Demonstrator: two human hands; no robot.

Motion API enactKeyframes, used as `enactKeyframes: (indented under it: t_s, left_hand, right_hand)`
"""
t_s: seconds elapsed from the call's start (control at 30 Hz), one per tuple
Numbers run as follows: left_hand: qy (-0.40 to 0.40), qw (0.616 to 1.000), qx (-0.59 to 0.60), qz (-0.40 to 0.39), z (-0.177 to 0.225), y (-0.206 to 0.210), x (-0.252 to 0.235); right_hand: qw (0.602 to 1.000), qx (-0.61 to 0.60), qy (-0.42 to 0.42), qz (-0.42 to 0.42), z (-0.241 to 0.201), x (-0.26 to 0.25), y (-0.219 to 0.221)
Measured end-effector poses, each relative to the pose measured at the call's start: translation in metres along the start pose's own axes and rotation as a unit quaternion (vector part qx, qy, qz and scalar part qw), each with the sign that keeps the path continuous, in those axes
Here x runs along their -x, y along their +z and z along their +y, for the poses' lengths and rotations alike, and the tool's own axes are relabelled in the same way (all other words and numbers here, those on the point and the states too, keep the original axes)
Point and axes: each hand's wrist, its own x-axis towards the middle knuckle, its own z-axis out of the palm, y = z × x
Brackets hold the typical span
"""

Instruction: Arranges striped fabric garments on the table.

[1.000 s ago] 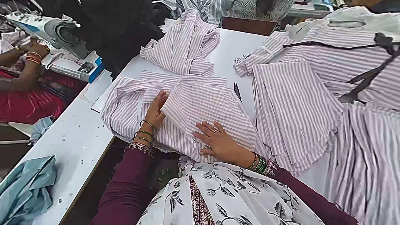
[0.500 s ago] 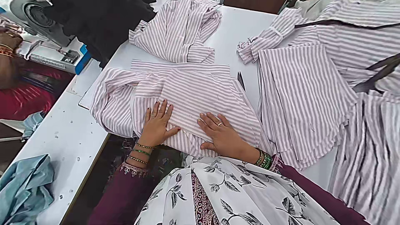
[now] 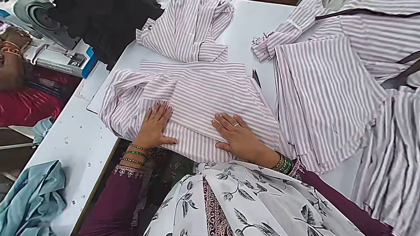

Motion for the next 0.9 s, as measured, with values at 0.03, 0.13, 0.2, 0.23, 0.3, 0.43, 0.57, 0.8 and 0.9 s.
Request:
enactKeyframes:
  t_s: [0.03, 0.13, 0.2, 0.23, 0.3, 0.43, 0.57, 0.8, 0.9]
  left_hand:
    - [-0.011, 1.000, 0.020, -0.015, 0.007, -0.005, 0.000]
    - [0.040, 0.994, 0.059, 0.080, 0.043, -0.003, -0.005]
    - [0.099, 0.985, 0.088, 0.114, 0.073, 0.005, -0.009]
    - [0.116, 0.984, 0.094, 0.096, 0.085, 0.010, -0.009]
    - [0.111, 0.991, 0.067, 0.027, 0.095, 0.020, -0.008]
    - [0.058, 0.998, 0.006, 0.015, 0.079, 0.029, 0.002]
    - [-0.016, 0.999, -0.010, 0.046, 0.051, 0.026, 0.008]
    - [-0.116, 0.990, -0.007, 0.079, 0.030, 0.023, -0.002]
    - [-0.113, 0.988, -0.011, 0.100, 0.028, 0.022, -0.003]
  right_hand:
    - [1.000, -0.002, -0.005, 0.013, 0.001, 0.000, 0.002]
    - [0.999, -0.005, -0.016, 0.036, 0.003, 0.000, 0.005]
    - [0.998, -0.001, -0.032, 0.054, 0.004, 0.001, 0.008]
    - [0.997, 0.005, -0.049, 0.065, 0.005, 0.002, 0.010]
    - [0.995, 0.010, -0.076, 0.063, 0.007, 0.002, 0.010]
    - [0.996, 0.003, -0.088, 0.032, 0.010, 0.002, 0.006]
    - [0.996, -0.005, -0.090, 0.026, 0.013, 0.002, 0.006]
    - [0.996, -0.008, -0.082, 0.037, 0.010, 0.002, 0.005]
    - [0.993, -0.010, -0.093, 0.076, 0.006, 0.000, 0.005]
